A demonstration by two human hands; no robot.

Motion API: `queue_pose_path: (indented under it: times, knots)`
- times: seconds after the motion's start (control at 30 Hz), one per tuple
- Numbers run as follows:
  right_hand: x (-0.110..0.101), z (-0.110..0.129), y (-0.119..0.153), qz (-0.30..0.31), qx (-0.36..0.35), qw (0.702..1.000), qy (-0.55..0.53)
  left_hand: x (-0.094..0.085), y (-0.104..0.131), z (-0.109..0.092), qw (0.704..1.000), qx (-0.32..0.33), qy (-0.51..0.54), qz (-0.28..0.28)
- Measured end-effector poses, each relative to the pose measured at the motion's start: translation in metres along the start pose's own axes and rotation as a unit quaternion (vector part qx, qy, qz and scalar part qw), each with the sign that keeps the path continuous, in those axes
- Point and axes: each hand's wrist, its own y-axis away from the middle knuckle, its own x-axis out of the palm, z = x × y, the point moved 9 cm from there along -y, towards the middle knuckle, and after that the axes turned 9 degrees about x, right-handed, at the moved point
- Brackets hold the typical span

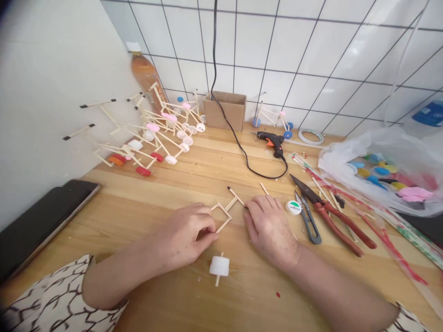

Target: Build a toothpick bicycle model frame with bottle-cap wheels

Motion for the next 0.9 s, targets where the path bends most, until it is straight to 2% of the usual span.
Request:
queue_pose_path:
  times: [0.53, 0.73, 0.9]
  knots:
    - [0.001, 0.000, 0.000, -0.001, 0.000, 1.000, 0.003, -0.002, -0.001, 0.003, 1.000, -0.008, 0.022, -0.014]
    - [0.000, -0.001, 0.000, -0.001, 0.002, 1.000, 0.005, -0.019, 0.001, 0.019, 0.996, -0.053, 0.022, -0.063]
    - [0.001, -0.002, 0.001, 0.002, 0.000, 1.000, 0.009, -0.023, 0.003, 0.036, 0.993, -0.112, -0.014, -0.043]
